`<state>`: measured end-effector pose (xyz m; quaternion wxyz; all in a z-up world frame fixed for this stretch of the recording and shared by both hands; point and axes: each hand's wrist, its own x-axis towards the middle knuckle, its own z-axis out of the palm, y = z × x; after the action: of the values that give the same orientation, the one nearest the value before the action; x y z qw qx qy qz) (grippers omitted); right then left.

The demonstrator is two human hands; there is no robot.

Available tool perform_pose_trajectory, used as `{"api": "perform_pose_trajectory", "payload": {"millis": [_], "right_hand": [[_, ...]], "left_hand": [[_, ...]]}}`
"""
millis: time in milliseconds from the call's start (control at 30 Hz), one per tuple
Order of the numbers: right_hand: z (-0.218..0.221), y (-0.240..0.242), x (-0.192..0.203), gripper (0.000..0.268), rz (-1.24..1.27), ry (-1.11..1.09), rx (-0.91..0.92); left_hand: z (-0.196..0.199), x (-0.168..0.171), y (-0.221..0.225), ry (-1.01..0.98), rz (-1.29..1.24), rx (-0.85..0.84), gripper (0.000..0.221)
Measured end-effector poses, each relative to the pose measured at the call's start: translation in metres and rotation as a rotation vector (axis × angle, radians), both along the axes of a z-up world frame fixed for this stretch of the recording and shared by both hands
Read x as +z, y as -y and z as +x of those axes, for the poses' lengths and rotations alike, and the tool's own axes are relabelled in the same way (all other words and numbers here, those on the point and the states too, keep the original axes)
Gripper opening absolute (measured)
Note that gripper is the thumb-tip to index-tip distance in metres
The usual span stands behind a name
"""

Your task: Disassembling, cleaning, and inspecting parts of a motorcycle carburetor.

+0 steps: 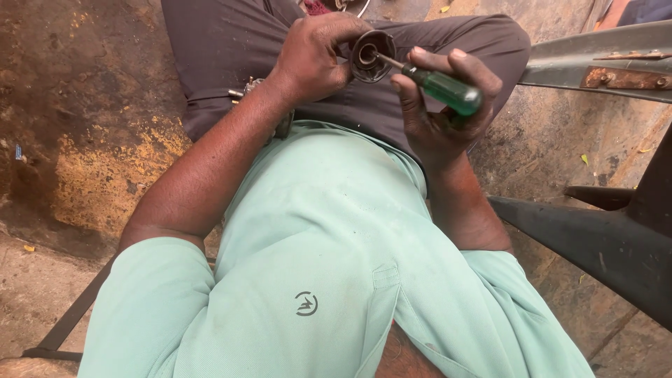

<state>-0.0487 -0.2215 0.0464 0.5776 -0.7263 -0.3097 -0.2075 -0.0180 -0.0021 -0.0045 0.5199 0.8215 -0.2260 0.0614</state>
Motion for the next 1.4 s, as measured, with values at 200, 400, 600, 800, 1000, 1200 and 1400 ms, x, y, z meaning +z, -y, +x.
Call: {"api": "perform_pose_trajectory", "payload": {"millis": [200,400,600,800,1000,1200,1400], "right_hand": [[0.000,-0.011,0.006,0.070,-0.052,0.017,-0.084],[0.003,-0.011,0.026,0.068,-0.091,-0.138,-0.070],[0.000,-0.013,0.017,0.060,-0.070,-0.165,-0.043],[0.003,-0.025,0.062,0.056,-0.168,-0.105,0.001],[0.007,-0.013,0.039,0.059,-0.143,-0.093,0.058],[0.009,-0.021,0.026,0.066,-0.096,0.046,-0.033],[0.011,-0.027,0.004,0.056,0.063,0.056,-0.045]], "left_hand": [[0.005,-0.006,0.000,0.096,0.114,0.100,0.026],[0.005,0.003,-0.001,-0.072,0.041,0.074,0.026],[0.002,0.017,-0.002,-0.112,0.019,0.100,0.027],[0.001,0.025,0.002,-0.185,-0.034,0.102,0.027],[0.001,0.014,0.000,-0.106,-0.036,0.093,0.028],[0.009,-0.003,0.002,-0.085,-0.075,0.108,0.025],[0.008,-0.021,0.000,0.034,-0.078,0.129,0.021]]}}
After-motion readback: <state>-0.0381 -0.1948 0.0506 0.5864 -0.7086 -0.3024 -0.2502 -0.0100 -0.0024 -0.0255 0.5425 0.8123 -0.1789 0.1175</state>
